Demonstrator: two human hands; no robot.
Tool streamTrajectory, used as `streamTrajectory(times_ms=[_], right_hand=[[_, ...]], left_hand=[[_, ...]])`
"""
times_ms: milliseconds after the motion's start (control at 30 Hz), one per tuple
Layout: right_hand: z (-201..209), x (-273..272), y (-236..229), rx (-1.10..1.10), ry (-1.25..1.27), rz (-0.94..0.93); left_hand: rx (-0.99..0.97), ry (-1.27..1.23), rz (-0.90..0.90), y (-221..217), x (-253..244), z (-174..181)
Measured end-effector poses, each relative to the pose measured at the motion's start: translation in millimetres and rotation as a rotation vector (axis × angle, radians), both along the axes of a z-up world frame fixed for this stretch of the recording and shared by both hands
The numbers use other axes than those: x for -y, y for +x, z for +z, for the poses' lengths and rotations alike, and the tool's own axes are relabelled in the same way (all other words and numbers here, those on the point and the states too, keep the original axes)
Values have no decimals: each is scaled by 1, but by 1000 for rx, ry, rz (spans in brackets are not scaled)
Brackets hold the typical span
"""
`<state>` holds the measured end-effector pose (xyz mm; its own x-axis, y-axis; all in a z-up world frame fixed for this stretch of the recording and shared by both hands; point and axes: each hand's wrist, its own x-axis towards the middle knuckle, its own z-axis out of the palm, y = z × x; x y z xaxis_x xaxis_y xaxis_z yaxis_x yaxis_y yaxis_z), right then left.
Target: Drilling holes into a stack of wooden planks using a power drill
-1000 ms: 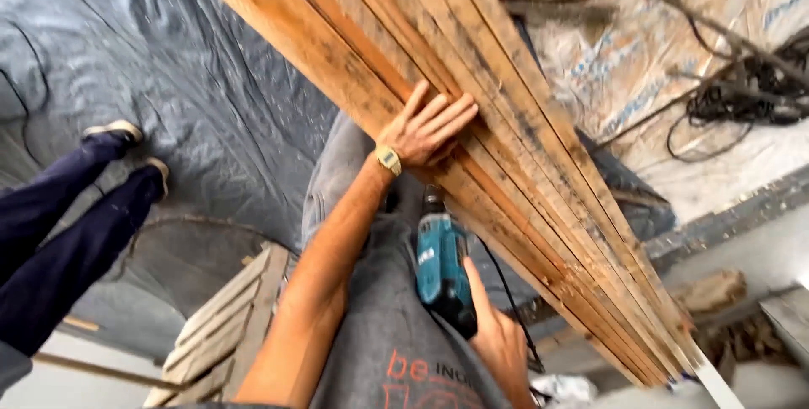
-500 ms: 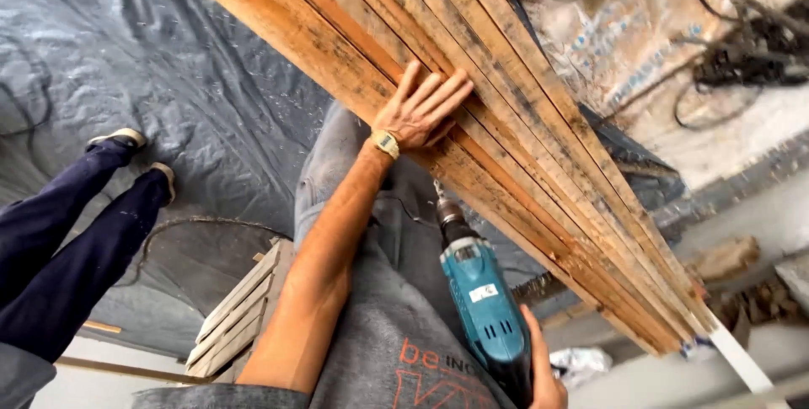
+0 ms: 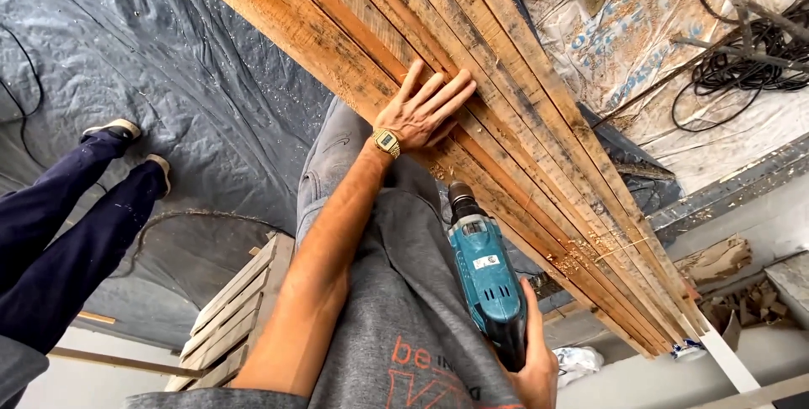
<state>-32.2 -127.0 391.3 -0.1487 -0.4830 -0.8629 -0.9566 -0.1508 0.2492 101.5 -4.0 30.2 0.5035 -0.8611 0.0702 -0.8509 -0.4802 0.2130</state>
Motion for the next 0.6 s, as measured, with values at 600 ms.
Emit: streamTrajectory(times_ms=[600], right_hand=[[-22, 5, 14, -112, -14, 90]], left_hand=[[-35, 10, 4, 1, 1, 2]])
